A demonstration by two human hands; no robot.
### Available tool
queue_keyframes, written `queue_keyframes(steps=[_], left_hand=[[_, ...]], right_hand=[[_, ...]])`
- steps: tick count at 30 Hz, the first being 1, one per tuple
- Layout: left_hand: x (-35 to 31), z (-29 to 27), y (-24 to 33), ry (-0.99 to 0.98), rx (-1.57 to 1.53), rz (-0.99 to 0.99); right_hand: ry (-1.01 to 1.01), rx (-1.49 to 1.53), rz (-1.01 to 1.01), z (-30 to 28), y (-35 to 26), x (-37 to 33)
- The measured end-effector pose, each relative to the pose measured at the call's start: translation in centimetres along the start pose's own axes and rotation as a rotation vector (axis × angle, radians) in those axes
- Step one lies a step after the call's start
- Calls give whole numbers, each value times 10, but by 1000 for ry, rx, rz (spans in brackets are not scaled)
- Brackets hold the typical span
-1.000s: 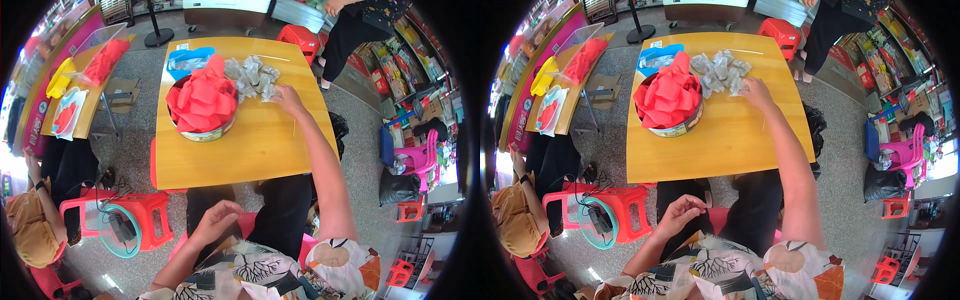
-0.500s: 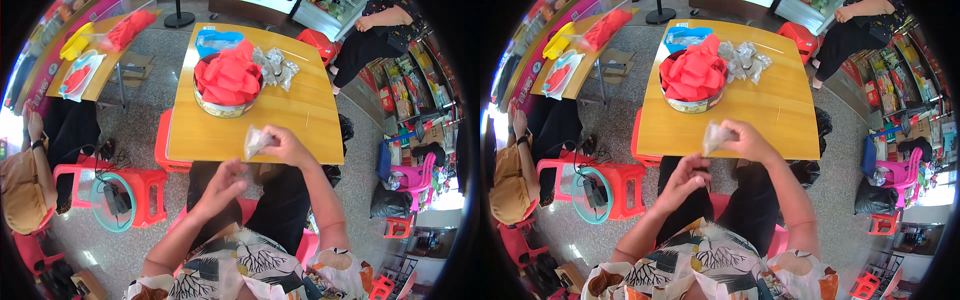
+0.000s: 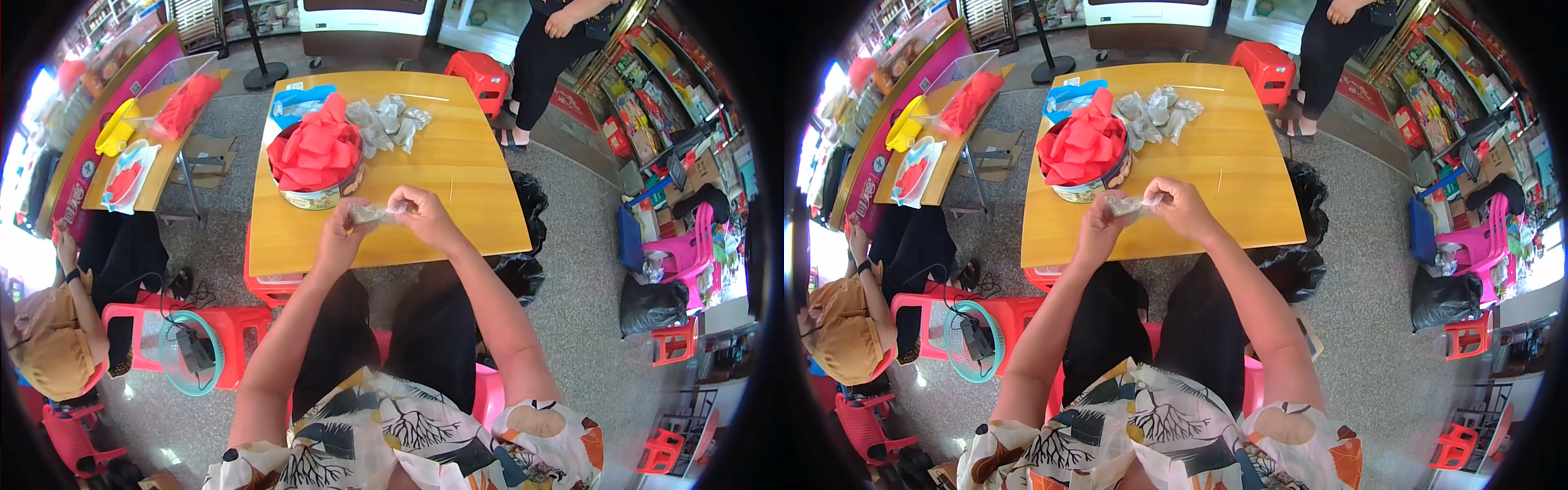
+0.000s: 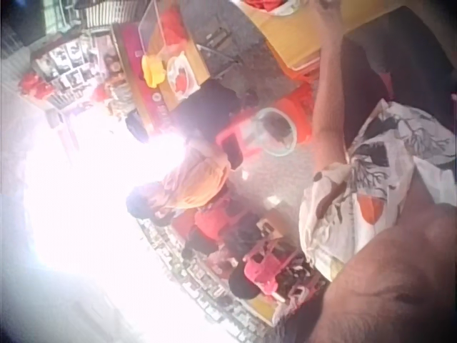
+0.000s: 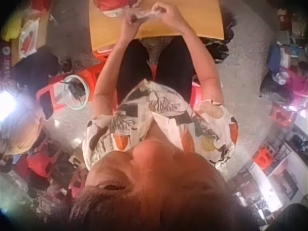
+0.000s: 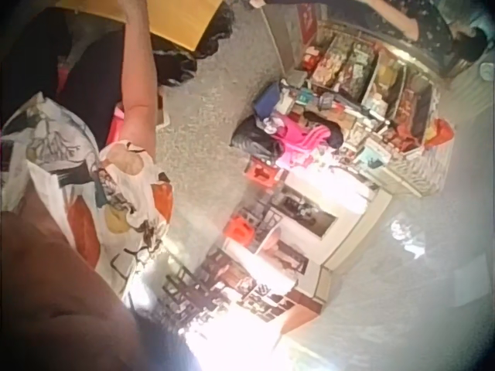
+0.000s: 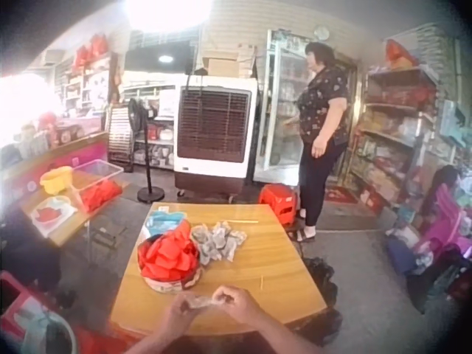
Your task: The person sits at a table and repeatedly wraps small items in red paper. They pick up a small item, fold a piece of red paper around it, and place the wrapped item on the table. The process is repeated multiple times throughout the video.
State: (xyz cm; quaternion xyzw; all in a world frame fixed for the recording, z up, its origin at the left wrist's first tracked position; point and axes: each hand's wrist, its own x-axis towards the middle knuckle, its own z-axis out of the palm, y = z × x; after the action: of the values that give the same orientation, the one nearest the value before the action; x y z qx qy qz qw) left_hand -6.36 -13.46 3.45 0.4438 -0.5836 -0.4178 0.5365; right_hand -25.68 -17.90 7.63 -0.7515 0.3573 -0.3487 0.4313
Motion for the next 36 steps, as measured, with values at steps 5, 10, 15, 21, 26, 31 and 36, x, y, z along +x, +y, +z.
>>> queue_keyframes(steps=[5,10,15,21,26,31,36], left_hand=[[-2,3,-31,-28,72,-15],[0,-4,-18,-33,-25,-74],[0,-16,-14,-7,71,-42],[-1,-25,8,55,277,47],[4,-28,15,44,301,42],[11,-33,35,58,283,125],[-31,-33,-3,-72,425,227]], right_hand=[[69,-165,36,15,30,-11],[31,-2,165,11,32,-7],[60,144,206,8,34,-14],[171,0,193,9,26,-21],[252,-54,116,3,16,-11],[223,126,109,-6,-11,-9],[47,-20,9,10,26,-52]])
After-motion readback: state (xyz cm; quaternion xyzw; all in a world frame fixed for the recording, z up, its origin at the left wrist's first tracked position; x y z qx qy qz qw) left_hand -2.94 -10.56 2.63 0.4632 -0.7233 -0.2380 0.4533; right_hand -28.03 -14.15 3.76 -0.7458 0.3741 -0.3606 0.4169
